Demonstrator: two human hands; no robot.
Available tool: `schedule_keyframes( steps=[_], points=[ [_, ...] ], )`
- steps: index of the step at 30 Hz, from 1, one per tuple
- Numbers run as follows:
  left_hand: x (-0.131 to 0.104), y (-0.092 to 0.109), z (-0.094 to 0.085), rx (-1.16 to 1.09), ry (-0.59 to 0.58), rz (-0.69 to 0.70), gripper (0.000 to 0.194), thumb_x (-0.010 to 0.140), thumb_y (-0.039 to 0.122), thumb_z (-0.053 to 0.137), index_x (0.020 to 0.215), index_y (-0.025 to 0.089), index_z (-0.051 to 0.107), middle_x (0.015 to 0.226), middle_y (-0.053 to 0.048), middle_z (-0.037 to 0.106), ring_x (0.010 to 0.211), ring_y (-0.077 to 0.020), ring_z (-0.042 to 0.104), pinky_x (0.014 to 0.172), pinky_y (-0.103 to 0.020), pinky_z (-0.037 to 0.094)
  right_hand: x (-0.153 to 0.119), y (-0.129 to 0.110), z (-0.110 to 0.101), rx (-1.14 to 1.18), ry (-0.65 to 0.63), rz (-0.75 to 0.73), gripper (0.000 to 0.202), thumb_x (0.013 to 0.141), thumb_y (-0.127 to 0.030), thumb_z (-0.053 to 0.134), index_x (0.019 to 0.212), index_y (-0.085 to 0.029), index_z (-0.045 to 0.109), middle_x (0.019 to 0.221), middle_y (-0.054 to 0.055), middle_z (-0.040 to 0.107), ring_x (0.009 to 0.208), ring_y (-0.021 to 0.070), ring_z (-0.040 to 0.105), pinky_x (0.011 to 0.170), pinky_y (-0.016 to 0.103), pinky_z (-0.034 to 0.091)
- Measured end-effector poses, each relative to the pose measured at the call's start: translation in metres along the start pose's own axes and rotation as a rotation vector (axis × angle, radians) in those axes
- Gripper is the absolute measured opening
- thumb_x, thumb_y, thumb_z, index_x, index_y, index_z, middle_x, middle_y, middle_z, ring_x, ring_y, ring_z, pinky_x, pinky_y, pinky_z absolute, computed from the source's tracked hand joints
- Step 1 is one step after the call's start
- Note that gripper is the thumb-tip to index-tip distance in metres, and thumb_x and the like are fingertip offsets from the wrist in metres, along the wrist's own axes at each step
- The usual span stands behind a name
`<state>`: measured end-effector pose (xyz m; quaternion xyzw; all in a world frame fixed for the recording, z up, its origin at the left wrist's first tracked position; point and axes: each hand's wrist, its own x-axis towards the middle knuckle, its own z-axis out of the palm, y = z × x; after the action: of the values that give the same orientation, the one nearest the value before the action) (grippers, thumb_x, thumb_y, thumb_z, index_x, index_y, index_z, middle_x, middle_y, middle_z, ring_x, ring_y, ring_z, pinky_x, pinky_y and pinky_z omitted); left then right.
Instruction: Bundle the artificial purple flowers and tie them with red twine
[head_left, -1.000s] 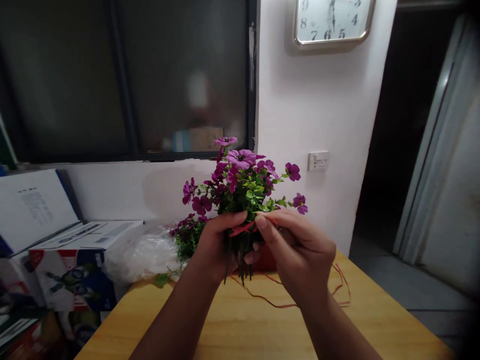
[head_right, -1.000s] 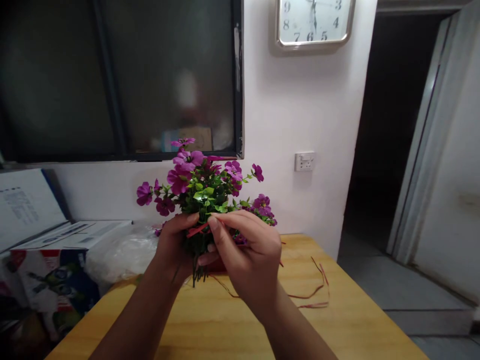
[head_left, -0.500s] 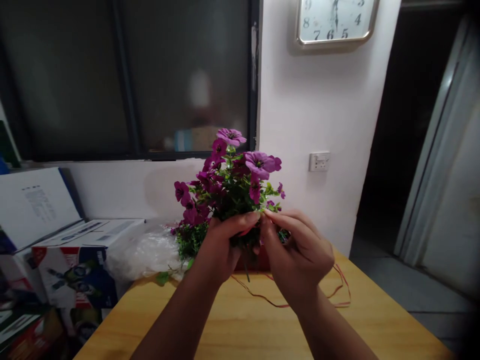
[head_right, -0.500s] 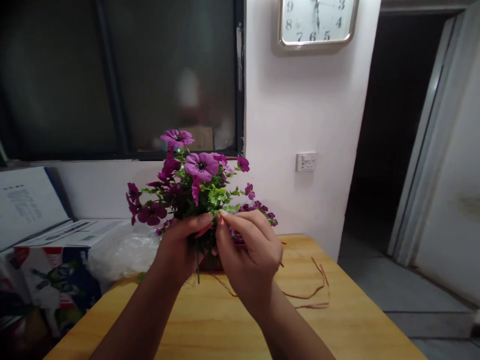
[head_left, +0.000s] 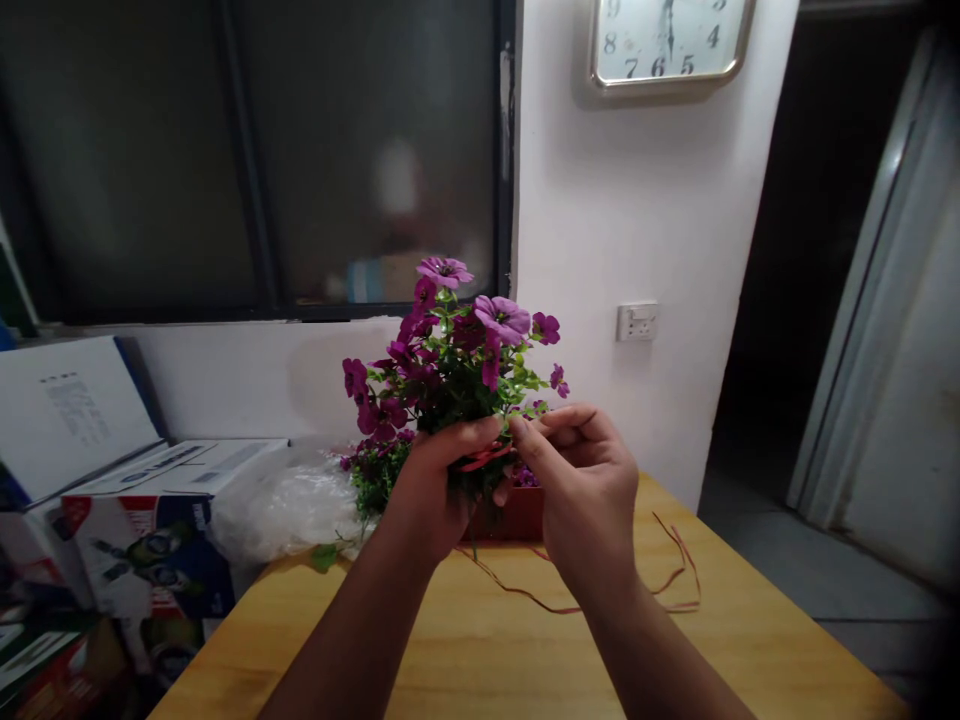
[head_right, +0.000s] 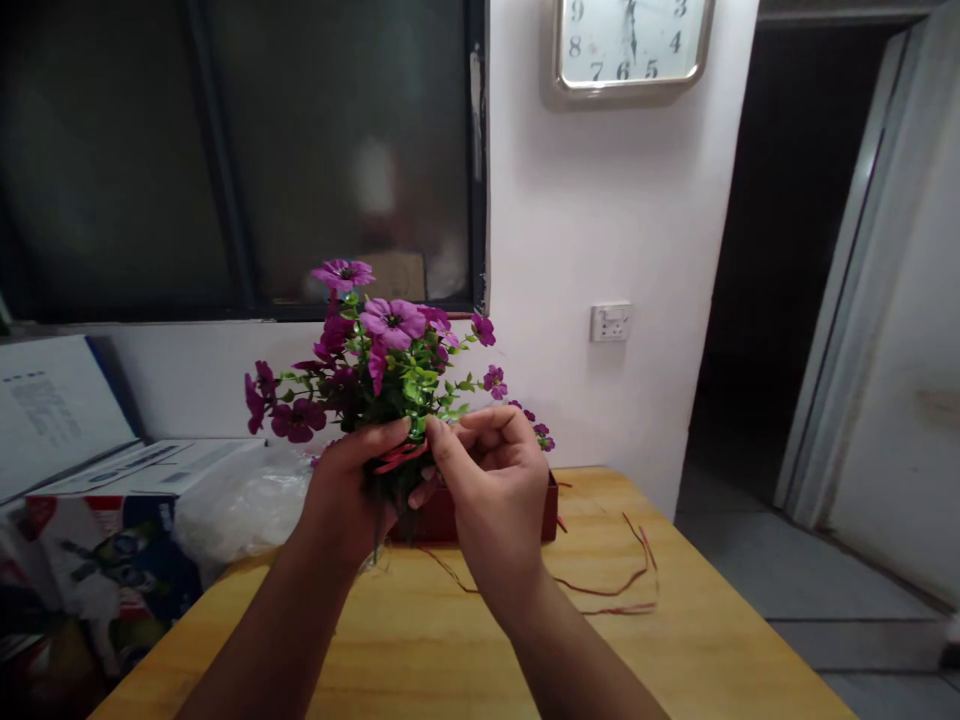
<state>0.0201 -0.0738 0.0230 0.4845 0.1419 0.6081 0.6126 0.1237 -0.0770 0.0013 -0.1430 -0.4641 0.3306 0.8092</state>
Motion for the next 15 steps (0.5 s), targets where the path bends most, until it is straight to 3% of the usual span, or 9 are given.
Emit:
schedule_keyframes(
  steps=[5,8,10,15],
  points=[
    [-0.001,0.007,-0.001,-0.093,-0.058,-0.060,0.028,0.068,0.034,0.076,0.069,0.007,0.071,0.062,-0.008,0.063,0.052,-0.0129,0.055,0.038,-0.019,0.040,-0.003,-0.004,0.000,0.046,-0.160,-0.166,0.006,0.090,-0.023,0.061,0.090,-0.023,0.055,0.076,-0.001,0.068,0.055,0.0125,0.065,0.043,0.024,0.058],
    [0.000,0.009,-0.002,-0.130,-0.070,-0.055,0.028,0.069,0.034,0.075,0.070,0.007,0.071,0.061,-0.008,0.063,0.053,-0.0124,0.055,0.038,-0.018,0.040,-0.005,-0.002,-0.004,0.049,-0.242,-0.227,0.008,0.092,-0.017,0.056,0.095,-0.024,0.056,0.088,0.001,0.068,0.061,0.0126,0.067,0.047,0.026,0.060],
    [0.001,0.009,-0.002,-0.148,-0.076,-0.056,0.025,0.069,0.032,0.075,0.070,0.007,0.071,0.062,-0.007,0.064,0.052,-0.0117,0.055,0.038,-0.018,0.040,-0.005,0.000,-0.007,-0.079,-0.269,-0.296,0.012,0.090,-0.013,0.058,0.097,-0.023,0.060,0.096,0.003,0.066,0.066,0.0126,0.067,0.054,0.028,0.061],
    [0.002,0.010,-0.001,-0.142,-0.039,-0.042,0.021,0.069,0.030,0.075,0.065,0.010,0.069,0.056,-0.003,0.063,0.042,-0.0096,0.052,0.036,-0.019,0.041,-0.001,-0.003,-0.011,-0.486,-0.280,-0.630,0.029,0.080,-0.002,0.065,0.104,-0.019,0.069,0.100,0.006,0.068,0.093,0.0181,0.066,0.080,0.035,0.059]
  ],
)
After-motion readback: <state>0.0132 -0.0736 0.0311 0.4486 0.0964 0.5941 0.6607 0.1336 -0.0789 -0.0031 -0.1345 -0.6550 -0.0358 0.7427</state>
